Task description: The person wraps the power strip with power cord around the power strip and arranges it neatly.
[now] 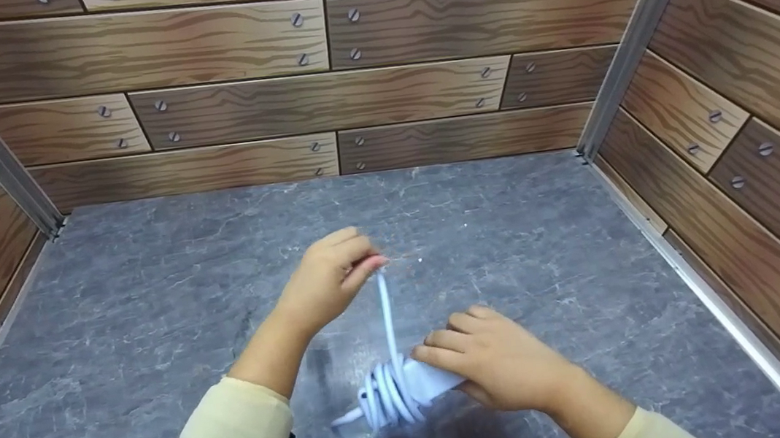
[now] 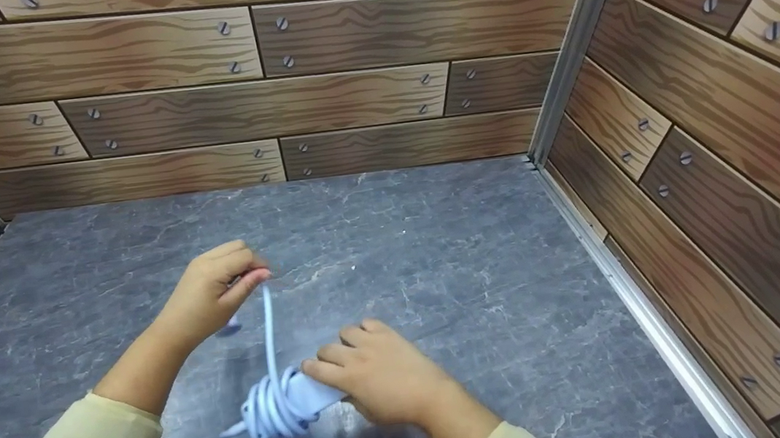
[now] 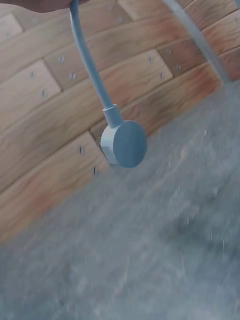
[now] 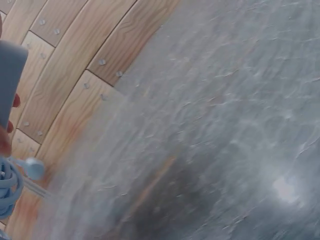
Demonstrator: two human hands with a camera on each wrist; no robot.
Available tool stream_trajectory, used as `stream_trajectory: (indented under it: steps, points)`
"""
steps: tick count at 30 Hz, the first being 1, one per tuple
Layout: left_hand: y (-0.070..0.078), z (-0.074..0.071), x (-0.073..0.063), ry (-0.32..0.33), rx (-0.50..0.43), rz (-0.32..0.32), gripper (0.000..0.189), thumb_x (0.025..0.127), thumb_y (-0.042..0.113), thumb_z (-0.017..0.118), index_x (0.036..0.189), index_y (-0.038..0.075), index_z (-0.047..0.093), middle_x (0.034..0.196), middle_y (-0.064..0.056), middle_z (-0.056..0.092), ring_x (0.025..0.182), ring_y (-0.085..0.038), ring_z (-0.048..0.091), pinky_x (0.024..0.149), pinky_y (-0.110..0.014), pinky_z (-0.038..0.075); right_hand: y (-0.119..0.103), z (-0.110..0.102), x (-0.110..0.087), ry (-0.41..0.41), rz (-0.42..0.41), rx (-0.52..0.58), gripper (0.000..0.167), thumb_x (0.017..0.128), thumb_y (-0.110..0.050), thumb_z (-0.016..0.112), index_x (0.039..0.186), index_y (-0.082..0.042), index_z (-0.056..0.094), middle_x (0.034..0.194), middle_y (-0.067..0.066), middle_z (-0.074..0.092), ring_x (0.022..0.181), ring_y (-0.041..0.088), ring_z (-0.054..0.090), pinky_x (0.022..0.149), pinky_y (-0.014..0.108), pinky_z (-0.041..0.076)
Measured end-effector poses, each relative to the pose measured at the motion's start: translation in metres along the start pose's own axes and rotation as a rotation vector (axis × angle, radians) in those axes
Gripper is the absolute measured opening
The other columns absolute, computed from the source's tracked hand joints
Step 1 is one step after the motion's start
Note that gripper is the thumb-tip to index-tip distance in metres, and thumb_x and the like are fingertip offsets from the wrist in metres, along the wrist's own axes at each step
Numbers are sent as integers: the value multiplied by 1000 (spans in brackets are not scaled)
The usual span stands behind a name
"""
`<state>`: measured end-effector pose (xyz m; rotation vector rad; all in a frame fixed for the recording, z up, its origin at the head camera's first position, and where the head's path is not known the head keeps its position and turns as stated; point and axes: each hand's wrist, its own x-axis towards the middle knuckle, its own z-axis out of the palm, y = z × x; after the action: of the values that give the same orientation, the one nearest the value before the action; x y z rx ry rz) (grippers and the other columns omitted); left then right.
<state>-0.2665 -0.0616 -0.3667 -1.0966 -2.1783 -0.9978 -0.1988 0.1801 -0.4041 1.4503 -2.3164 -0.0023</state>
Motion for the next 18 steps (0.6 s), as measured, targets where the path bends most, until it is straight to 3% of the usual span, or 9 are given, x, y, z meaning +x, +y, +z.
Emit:
stream_trajectory:
  steps: [5, 12, 16, 18]
  points:
    - [-12, 7, -13, -7, -66, -132, 18, 91, 19, 56, 77, 10, 62, 68, 4, 47, 63, -9, 41, 58, -25, 39, -6, -7, 5, 101, 39, 149, 61, 66, -25, 73, 124, -25, 53, 105, -11, 60, 89, 12, 53, 77, 31, 43]
    - [-12, 25, -27, -53, -121, -267, 27, 96, 19, 44, 80, 11, 64, 77, 0, 62, 75, -11, 58, 72, -29, 47, -11, -13, 15, 304, 113, 322, 51, 70, -28, 73, 116, -17, 56, 104, -9, 61, 86, 8, 54, 72, 31, 44]
    - [-12, 35, -37, -51, -180, -295, 31, 97, 19, 40, 76, 11, 62, 69, 1, 60, 67, -12, 57, 64, -28, 47, -12, -14, 20, 383, 188, 350, 52, 69, -24, 74, 116, -13, 55, 104, -7, 61, 86, 9, 55, 71, 31, 46]
    - [-15, 41, -41, -41, -175, -260, 32, 98, 19, 39, 75, 10, 59, 66, -1, 58, 63, -15, 56, 61, -30, 47, -12, -13, 21, 408, 230, 332, 52, 69, -22, 74, 116, -13, 54, 104, -6, 60, 87, 10, 56, 71, 31, 47]
